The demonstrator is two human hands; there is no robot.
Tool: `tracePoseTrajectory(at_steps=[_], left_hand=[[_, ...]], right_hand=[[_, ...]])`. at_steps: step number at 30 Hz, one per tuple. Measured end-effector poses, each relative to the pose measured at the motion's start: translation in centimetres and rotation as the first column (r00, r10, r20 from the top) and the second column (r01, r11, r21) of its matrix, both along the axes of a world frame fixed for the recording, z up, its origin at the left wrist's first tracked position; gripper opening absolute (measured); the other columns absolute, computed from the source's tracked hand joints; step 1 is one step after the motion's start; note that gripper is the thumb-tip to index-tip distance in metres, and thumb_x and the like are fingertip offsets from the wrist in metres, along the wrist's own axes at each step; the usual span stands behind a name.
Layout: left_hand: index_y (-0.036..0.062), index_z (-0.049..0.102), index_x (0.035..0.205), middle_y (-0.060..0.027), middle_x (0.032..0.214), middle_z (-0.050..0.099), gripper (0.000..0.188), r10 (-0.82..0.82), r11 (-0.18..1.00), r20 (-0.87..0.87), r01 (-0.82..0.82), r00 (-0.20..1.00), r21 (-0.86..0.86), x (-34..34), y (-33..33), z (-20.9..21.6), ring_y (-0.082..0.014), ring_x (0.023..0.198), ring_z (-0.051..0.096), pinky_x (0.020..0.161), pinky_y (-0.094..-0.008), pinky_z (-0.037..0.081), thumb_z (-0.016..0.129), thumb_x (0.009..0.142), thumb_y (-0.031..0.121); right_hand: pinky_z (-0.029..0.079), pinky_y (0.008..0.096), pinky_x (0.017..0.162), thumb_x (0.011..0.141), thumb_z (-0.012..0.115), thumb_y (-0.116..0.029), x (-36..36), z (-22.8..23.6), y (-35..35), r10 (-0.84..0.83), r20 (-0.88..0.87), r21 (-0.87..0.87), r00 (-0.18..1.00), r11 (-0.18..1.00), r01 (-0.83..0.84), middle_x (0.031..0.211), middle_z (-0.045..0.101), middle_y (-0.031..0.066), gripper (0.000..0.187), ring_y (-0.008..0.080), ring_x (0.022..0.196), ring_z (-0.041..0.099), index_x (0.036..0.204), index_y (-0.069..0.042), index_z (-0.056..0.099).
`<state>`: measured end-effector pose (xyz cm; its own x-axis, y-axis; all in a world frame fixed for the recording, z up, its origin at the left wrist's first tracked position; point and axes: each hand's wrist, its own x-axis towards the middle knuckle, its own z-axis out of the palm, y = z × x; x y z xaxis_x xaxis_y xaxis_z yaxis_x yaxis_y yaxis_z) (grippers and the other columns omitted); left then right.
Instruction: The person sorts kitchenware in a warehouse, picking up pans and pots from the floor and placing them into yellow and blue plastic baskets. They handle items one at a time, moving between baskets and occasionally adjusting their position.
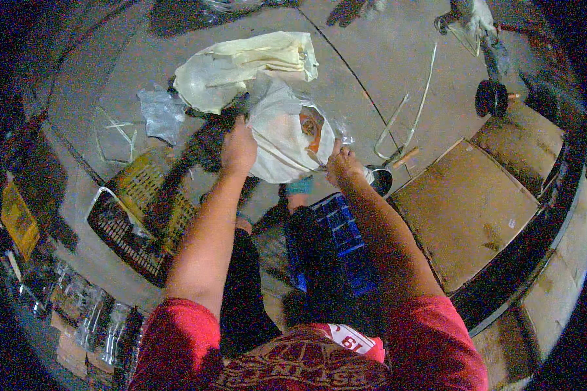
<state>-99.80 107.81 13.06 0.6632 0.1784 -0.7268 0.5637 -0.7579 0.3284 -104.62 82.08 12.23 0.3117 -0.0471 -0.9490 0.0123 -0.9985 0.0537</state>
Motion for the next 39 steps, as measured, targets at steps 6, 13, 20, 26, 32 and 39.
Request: tracePoseTrajectory(at_steps=[6, 13, 20, 26, 32, 39], left_hand=[[0.0072, 0.04, 0.143, -0.0294, 0.127, 0.06, 0.051, 0.021, 0.992, -0.08, -0.03, 0.997, -0.122, -0.5, 1.1, -1.5, -0.0483, 0.113, 0.061, 0.097, -0.054, 0.049, 0.053, 0.094, 0.016], [0.0039, 0.033, 0.151, -0.029, 0.135, 0.055, 0.07, 0.257, 0.902, 0.188, -0.166, 0.948, -0.398, -14.7, 3.0, 0.7, -0.0451, 0.12, 0.057, 0.102, -0.0487, 0.046, 0.062, 0.094, 0.031], [0.0007, 0.053, 0.133, -0.0246, 0.118, 0.066, 0.05, 0.558, 0.762, 0.07, -0.477, 0.827, -0.437, -30.8, 8.4, 6.3, -0.0406, 0.106, 0.065, 0.089, -0.0485, 0.054, 0.062, 0.096, 0.034], [0.0032, 0.064, 0.114, -0.017, 0.103, 0.071, 0.032, 0.632, 0.771, 0.17, -0.589, 0.756, -0.243, -38.0, 17.3, 10.0, -0.0361, 0.095, 0.069, 0.085, -0.0423, 0.055, 0.067, 0.092, 0.026], [0.0023, 0.059, 0.124, -0.0163, 0.107, 0.07, 0.032, 0.778, 0.55, -0.077, -0.735, 0.623, -0.396, -39.8, 18.1, 8.0, -0.0282, 0.101, 0.068, 0.087, -0.0387, 0.053, 0.063, 0.095, 0.014], [-0.0004, 0.059, 0.122, -0.0068, 0.097, 0.067, 0.032, 0.937, 0.323, -0.022, -0.889, 0.348, -0.323, -39.4, 14.1, 8.4, -0.0181, 0.086, 0.058, 0.08, -0.0338, 0.048, 0.06, 0.098, 0.021]], right_hand=[[0.042, 0.0481, 0.11, 0.086, 0.058, -0.013, -1.3, -2.2, -0.8, -0.119, 0.086, 0.017, 0.989, 0.993, 0.118, 0.144, 0.042, 0.0278, 0.072, 0.0434, 0.135, 0.041, 0.146, 0.009, 0.025], [0.042, 0.0503, 0.107, 0.082, 0.067, -0.021, -6.7, 0.2, -5.2, 0.04, 0.508, 0.104, 0.86, 0.989, -0.108, 0.143, 0.044, 0.0308, 0.08, 0.0488, 0.126, 0.047, 0.148, 0.006, 0.03], [0.044, 0.0515, 0.103, 0.087, 0.068, -0.03, -12.5, 6.9, -3.1, -0.099, 0.142, 0.031, 0.985, 0.995, 0.095, 0.143, 0.047, 0.0245, 0.073, 0.0443, 0.127, 0.048, 0.149, -0.006, 0.037], [0.04, 0.0532, 0.108, 0.086, 0.071, -0.039, -14.6, 5.2, 1.9, 0.096, 0.249, 0.071, 0.964, 0.991, -0.117, 0.144, 0.045, 0.024, 0.077, 0.044, 0.133, 0.04, 0.144, 0.0, 0.039], [0.029, 0.0531, 0.114, 0.084, 0.071, -0.037, -6.7, 0.0, 2.3, -0.18, 0.759, 0.105, 0.626, 0.982, 0.155, 0.148, 0.043, 0.0277, 0.084, 0.0442, 0.14, 0.036, 0.152, -0.008, 0.031], [0.037, 0.0501, 0.108, 0.088, 0.07, -0.044, -7.0, -1.1, 0.8, -0.131, 0.807, 0.091, 0.576, 0.991, 0.098, 0.14, 0.05, 0.0259, 0.078, 0.0401, 0.13, 0.047, 0.146, -0.002, 0.039]])
